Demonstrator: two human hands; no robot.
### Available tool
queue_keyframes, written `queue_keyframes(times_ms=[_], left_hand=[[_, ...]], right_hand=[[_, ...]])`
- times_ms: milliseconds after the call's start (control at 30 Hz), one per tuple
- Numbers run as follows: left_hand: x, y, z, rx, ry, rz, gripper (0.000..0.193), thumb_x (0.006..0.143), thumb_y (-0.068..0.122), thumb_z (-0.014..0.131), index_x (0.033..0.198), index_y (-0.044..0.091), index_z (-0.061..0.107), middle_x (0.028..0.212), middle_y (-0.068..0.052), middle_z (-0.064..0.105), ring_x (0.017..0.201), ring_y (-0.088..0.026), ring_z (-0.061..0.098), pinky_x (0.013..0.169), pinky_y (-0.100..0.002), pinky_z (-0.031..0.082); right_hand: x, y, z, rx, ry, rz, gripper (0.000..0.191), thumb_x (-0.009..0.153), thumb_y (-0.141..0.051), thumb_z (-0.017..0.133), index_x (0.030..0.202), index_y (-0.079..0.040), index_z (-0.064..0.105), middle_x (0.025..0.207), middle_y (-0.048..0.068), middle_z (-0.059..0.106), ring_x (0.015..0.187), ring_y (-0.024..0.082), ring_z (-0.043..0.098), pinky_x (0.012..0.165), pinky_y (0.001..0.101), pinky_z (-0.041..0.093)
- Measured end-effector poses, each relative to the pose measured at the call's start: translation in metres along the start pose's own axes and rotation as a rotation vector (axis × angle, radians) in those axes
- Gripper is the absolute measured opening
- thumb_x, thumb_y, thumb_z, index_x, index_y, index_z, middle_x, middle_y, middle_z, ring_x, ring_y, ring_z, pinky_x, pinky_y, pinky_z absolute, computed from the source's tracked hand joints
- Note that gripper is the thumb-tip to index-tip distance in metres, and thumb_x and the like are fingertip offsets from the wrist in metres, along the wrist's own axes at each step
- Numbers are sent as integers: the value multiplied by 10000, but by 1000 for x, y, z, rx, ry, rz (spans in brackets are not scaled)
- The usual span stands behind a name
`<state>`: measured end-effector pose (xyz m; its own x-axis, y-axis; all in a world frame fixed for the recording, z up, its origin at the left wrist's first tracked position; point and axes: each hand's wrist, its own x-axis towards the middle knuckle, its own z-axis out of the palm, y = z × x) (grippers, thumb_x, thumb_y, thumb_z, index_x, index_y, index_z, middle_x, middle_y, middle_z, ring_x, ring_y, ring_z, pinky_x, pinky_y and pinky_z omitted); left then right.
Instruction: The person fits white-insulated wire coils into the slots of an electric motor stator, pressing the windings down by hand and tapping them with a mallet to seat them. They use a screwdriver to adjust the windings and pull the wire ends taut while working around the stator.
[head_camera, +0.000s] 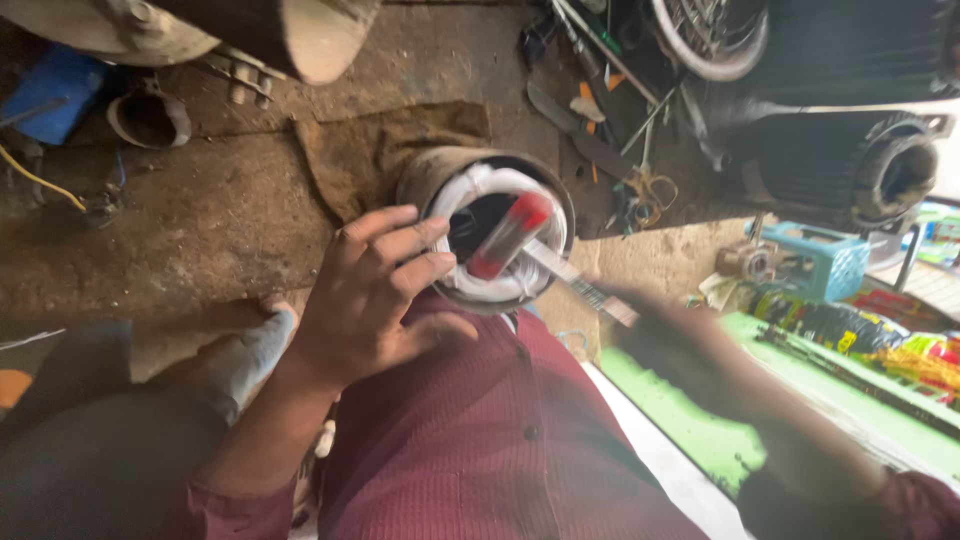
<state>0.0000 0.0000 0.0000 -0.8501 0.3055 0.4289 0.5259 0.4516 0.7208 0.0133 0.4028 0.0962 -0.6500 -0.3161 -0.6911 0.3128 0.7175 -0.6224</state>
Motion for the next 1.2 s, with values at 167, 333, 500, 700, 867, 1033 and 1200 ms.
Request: queue_keyframes(times_ms=[167, 333, 500, 700, 867, 1033, 1200], left_hand=[[16, 8, -3, 62, -40, -103, 628, 873, 454, 854, 1307, 130, 535, 1363, -59, 507, 1244, -333, 520, 1079, -460, 500], [26, 13, -8, 49, -122, -150, 640, 839, 423, 874, 1275, 107, 528, 1307, -81, 506, 1201, -326, 531, 1043, -467, 499], [36, 10, -9, 95, -124, -138, 660, 798, 431, 898, 1233, 101, 526, 1282, -86, 508, 1173, -330, 531, 1008, -479, 506], [45, 10, -18, 170, -270, -125, 637, 733, 406, 904, 1178, 127, 545, 1242, -107, 488, 1149, -333, 545, 965, -423, 549], [47, 9, -22, 97, -261, -183, 701, 727, 417, 908, 1225, 83, 543, 1273, -78, 501, 1147, -304, 571, 986, -432, 550], [34, 8, -12, 146, -192, -146, 613, 812, 437, 865, 1246, 131, 559, 1369, -76, 467, 1221, -304, 555, 1030, -432, 555], [22, -8, -3, 163, -207, -31, 611, 797, 575, 817, 1230, 194, 618, 1447, -106, 415, 1255, -347, 494, 965, -438, 552]], right_hand=[[15, -25, 27, 645, 341, -260, 461, 1071, -179, 564, 1517, -131, 457, 778, 0, 574, 649, 70, 499, 566, 232, 427], [18, -24, 45, 194, 38, -211, 599, 972, -106, 564, 1554, -54, 433, 752, -45, 547, 634, 34, 505, 593, 192, 428], [22, -34, 48, 585, 415, -248, 637, 978, -61, 540, 1592, -123, 381, 842, -26, 503, 682, 64, 470, 578, 198, 408], [11, -35, 14, 7, 98, 86, 582, 922, -75, 555, 1493, -180, 529, 645, 37, 572, 571, 112, 523, 544, 263, 463], [35, -70, 45, 124, 133, -100, 628, 984, -109, 603, 1583, -148, 417, 737, 3, 592, 673, 57, 574, 622, 258, 478], [27, -47, 30, 312, 28, -62, 601, 979, -126, 575, 1566, -156, 451, 724, 43, 611, 606, 108, 555, 565, 275, 488], [22, -38, 15, 261, 26, 35, 525, 1020, -152, 616, 1534, -188, 518, 807, 87, 654, 627, 116, 594, 595, 257, 490]])
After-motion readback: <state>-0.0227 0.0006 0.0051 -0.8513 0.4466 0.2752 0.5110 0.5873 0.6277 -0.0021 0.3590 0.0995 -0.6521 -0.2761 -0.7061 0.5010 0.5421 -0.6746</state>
